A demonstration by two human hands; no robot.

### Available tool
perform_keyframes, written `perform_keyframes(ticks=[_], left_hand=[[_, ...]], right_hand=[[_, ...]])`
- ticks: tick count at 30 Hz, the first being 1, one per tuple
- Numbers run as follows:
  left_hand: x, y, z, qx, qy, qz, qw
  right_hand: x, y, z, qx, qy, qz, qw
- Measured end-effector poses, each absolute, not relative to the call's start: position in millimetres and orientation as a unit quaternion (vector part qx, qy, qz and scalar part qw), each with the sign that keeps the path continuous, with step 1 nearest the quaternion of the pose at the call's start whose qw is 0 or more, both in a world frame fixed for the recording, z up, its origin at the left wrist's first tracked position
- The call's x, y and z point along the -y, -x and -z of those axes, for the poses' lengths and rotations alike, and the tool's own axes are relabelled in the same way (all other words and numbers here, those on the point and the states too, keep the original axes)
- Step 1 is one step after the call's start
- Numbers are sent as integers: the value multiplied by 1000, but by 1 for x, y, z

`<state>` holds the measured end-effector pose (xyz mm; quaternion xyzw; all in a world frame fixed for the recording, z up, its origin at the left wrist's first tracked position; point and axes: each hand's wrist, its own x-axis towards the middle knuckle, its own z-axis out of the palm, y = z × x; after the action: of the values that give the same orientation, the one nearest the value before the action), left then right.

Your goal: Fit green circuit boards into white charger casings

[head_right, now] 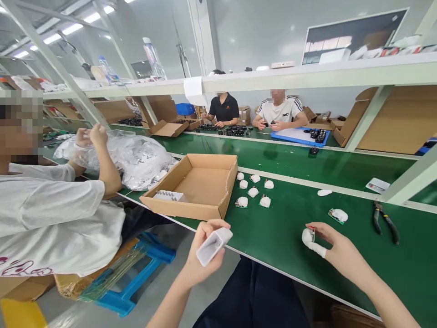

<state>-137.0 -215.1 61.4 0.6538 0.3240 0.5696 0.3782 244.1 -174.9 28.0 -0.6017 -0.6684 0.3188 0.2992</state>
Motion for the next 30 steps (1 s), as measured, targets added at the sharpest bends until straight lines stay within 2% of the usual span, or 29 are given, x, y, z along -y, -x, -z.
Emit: perform_keyframes(ticks=[4,8,12,14,18,25,30], left_hand=[[217,105,-44,-293,-637,-585,407],[225,95,-48,-276,-630,-503,523],[235,91,-45,-206,-553,-417,691],[239,87,-40,-168,-537,-393,728],[247,77,-37,-161,-549,-411,710],[250,77,-45,-181,-594,-413,666],[251,78,-39,-190,-607,-425,643]], right_hand=[[216,-199,-46,580,521,-413,471],[250,-159,-65,556,392,-497,538],[258,-141,-78,559,274,-581,525],[256,-135,-82,562,240,-611,503],[254,-129,-84,587,215,-621,472],[252,-135,-85,714,233,-490,442],[250,-134,-83,726,242,-483,426]])
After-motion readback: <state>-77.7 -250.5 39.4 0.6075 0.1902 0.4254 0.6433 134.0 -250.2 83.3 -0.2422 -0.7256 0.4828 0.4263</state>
